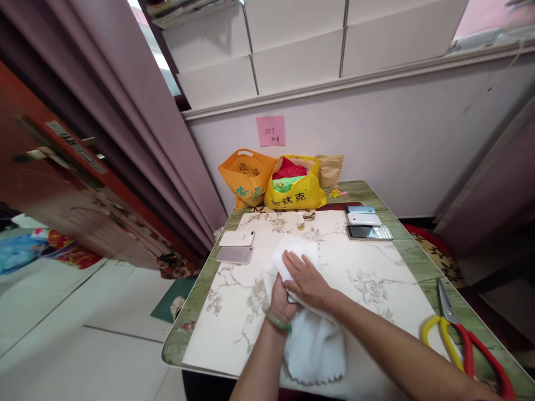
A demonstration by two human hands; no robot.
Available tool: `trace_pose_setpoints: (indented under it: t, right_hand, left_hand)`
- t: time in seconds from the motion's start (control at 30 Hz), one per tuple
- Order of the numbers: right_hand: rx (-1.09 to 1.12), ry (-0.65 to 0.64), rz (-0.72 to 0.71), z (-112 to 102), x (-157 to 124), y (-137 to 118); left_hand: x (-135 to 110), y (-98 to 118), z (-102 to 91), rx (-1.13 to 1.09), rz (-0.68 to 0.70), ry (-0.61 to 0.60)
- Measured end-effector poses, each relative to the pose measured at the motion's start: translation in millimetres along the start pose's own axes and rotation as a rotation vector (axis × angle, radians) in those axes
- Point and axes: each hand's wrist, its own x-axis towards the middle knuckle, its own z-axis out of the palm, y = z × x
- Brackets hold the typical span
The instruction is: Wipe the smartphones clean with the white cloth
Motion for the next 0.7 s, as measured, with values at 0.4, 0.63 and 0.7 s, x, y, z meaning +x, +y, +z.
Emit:
trace_pose_setpoints:
  t: [0.4,0.63,0.7]
  right_hand:
    - [0.259,0.216,0.330,-7.7,-51.0,24.9]
    - [0.844,0.700,1.010,-46.5,-54.6,29.5]
    - [0.904,0.732,1.074,-52.0,-49.4,17.2]
  left_hand:
    - [3.1,1.1,11.2,-0.106,0.045,0.041]
    - [4.6,1.5,6.3,-0.060,0.072,0.036]
    - [4.7,1.7,6.8,-0.055,0.067,0.029]
